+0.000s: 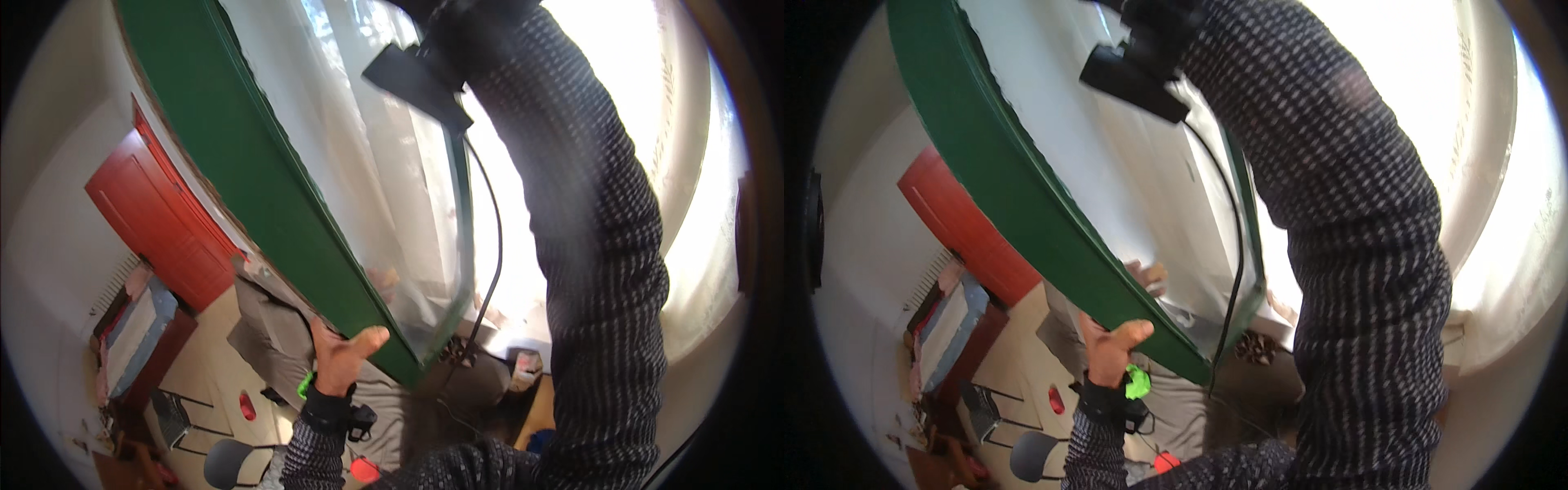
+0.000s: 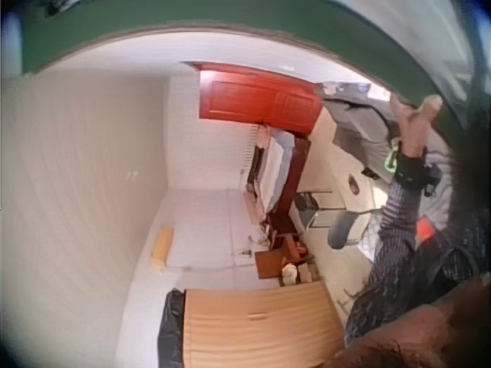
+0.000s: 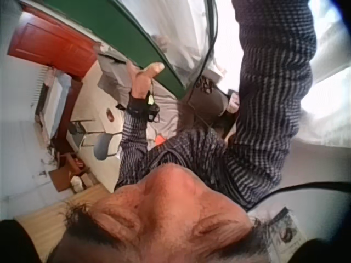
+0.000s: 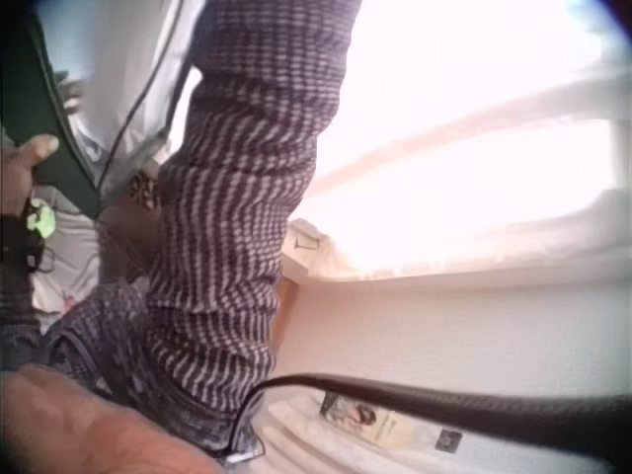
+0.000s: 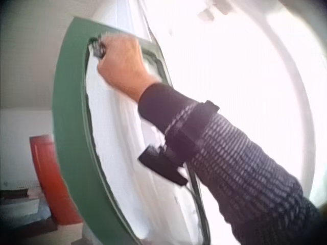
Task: The person scrubs a green window frame with a steel wool pad and then wipes it with a blue cloth. The person alternates between scrubbing and wiping the frame's edges and corners.
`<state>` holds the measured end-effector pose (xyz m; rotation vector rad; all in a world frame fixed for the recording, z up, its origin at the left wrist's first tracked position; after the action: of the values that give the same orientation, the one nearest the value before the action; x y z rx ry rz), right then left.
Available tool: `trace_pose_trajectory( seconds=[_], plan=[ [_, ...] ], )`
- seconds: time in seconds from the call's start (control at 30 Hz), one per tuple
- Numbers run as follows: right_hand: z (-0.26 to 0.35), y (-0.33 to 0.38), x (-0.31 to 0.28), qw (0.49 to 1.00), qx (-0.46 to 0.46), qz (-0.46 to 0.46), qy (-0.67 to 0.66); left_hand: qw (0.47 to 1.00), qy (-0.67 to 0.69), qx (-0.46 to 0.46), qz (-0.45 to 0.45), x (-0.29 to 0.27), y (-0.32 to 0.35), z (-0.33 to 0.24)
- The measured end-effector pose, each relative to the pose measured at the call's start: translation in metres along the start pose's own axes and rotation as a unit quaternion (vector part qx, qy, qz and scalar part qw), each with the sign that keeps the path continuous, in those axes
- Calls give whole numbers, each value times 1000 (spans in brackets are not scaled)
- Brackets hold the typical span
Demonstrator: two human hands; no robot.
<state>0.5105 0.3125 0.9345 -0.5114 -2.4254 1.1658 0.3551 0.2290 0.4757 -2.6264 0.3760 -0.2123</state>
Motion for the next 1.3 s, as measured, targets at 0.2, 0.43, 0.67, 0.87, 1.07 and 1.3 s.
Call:
trace_pose_trajectory(
  seconds=[0.2,0.43,0.67,0.87,1.07,1.3],
  plan=[
    [-46,62,-38,974,172,115,97,1000,2,12,25,5,1,1],
    [-64,80,-43,960,234,154,25,999,-7,22,48,-2,-2,5],
    [-49,67,-41,948,288,133,0,999,-13,22,44,-1,-2,6],
    [-9,28,-27,984,112,132,-39,999,-18,10,43,-2,-1,6],
    [-36,33,-30,954,272,129,4,998,-25,15,53,1,-1,5],
    [-45,28,-24,947,259,189,36,998,-22,12,53,5,1,4]
  ],
)
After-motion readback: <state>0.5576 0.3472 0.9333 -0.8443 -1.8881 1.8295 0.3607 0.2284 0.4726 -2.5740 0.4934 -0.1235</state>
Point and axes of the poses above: each hand's wrist, its own y-axis away from the middle knuckle, its own x-axis out of the palm, z = x × y, the point moved 7 cm from there along -y, towards the middle knuckle, and after that the axes turned 13 degrees about z, right-handed, at the moved point
